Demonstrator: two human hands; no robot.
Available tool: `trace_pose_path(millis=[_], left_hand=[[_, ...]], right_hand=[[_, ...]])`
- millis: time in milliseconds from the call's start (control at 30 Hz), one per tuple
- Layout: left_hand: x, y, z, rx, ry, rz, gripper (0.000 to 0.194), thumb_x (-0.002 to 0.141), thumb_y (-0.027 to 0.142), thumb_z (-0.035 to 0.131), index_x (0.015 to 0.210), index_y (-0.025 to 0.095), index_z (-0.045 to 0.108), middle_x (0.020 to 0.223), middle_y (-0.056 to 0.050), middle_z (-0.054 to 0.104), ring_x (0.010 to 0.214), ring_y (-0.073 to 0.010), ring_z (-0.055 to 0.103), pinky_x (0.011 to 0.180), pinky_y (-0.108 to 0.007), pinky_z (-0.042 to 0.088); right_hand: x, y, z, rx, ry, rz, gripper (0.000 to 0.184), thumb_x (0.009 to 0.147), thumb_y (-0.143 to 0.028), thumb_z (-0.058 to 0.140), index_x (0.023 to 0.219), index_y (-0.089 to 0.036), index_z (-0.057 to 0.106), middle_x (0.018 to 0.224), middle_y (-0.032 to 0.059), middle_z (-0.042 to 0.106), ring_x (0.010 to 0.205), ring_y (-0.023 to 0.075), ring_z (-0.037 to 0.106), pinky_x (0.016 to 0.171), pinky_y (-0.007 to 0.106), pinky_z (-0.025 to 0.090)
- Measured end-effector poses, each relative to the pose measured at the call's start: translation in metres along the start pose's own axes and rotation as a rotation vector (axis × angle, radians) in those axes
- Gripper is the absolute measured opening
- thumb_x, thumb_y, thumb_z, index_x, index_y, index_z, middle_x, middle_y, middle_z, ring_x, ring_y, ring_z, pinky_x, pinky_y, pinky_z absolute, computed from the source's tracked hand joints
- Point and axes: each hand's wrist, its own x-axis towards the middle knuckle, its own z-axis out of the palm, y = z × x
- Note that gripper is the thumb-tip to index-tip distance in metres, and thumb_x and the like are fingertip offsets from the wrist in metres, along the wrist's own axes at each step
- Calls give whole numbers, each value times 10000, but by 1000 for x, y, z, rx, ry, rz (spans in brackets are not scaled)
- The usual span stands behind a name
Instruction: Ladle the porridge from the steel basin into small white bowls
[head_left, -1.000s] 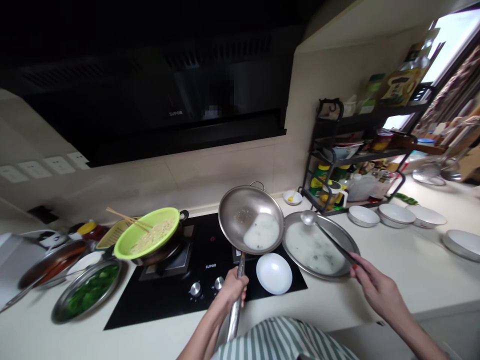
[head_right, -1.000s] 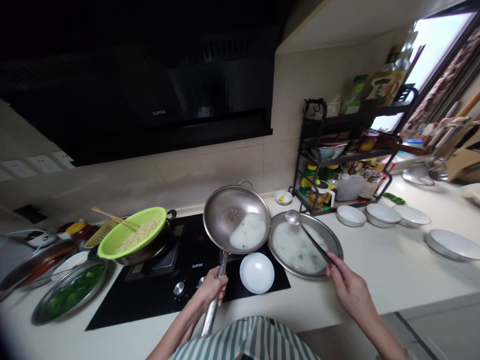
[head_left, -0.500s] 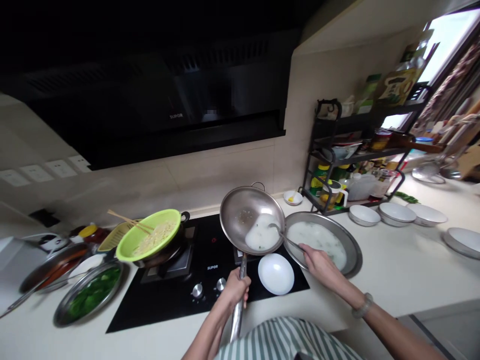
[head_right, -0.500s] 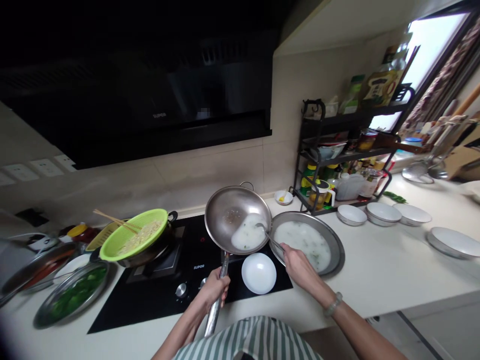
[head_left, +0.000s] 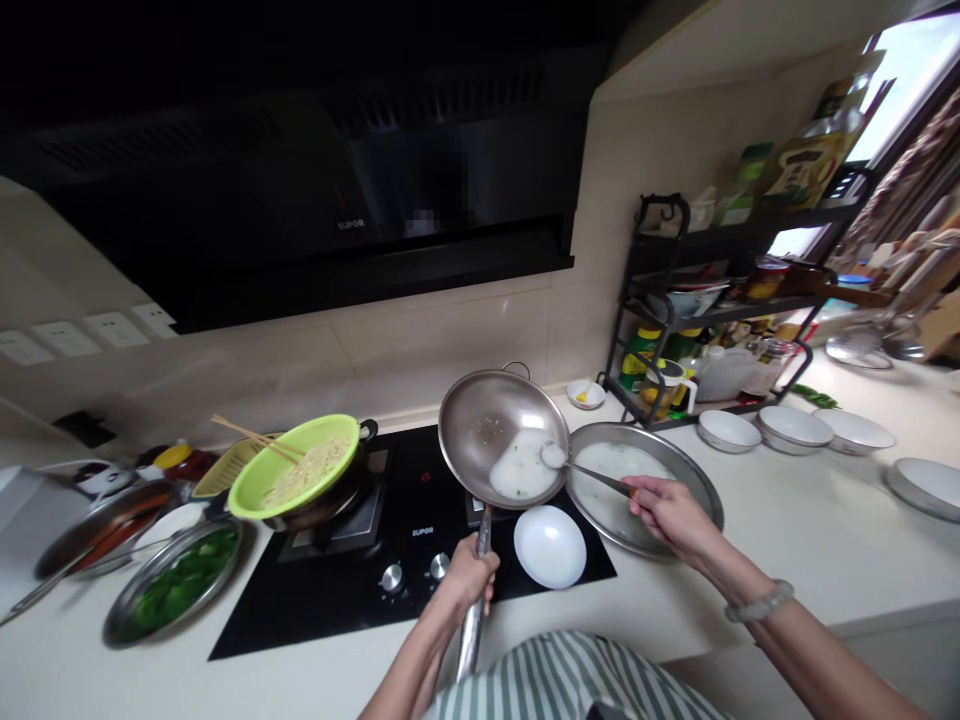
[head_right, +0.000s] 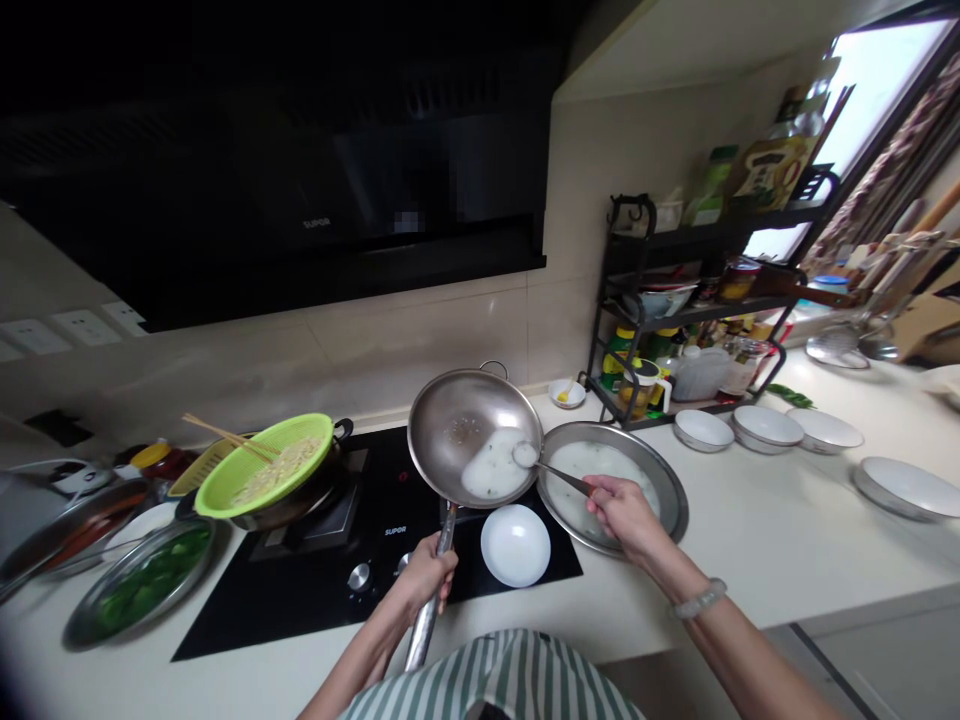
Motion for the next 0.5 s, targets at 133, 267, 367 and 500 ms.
trace_pose_path(millis=[133,267,367,500], left_hand=[[1,-1,0,2,4,5,170,729,97,474,732,219,356,441,88,419,316,-76,377,312,-168,312],[0,0,-1,11,3,4,169,729,92,467,730,219,355,433,89,414,315,-76,374,308,-167,312],[0,0,-1,11,2,5,167,724,88,464,732,217,359,427,91,412,314,-75,375,304,-164,315],[1,-2,-1,11,2,6,170,727,107,491,733,217,362,428,95,411,314,-72,375,307,-161,317]], right_hand=[[-2,-1,-2,63,-14,32,357,605,-207,576,949,-113,586,509,-38,497,377,54,271,365,195,155],[-5,0,-5,113,-33,49,318,601,-196,590,908,-111,594,501,-35,497,376,45,258,362,187,141],[-7,1,-11,141,-31,49,321,593,-191,604,901,-103,610,504,-28,498,379,45,265,360,184,136],[-12,0,-27,180,-25,43,372,567,-199,644,922,-91,624,512,-16,507,389,46,270,365,187,142]])
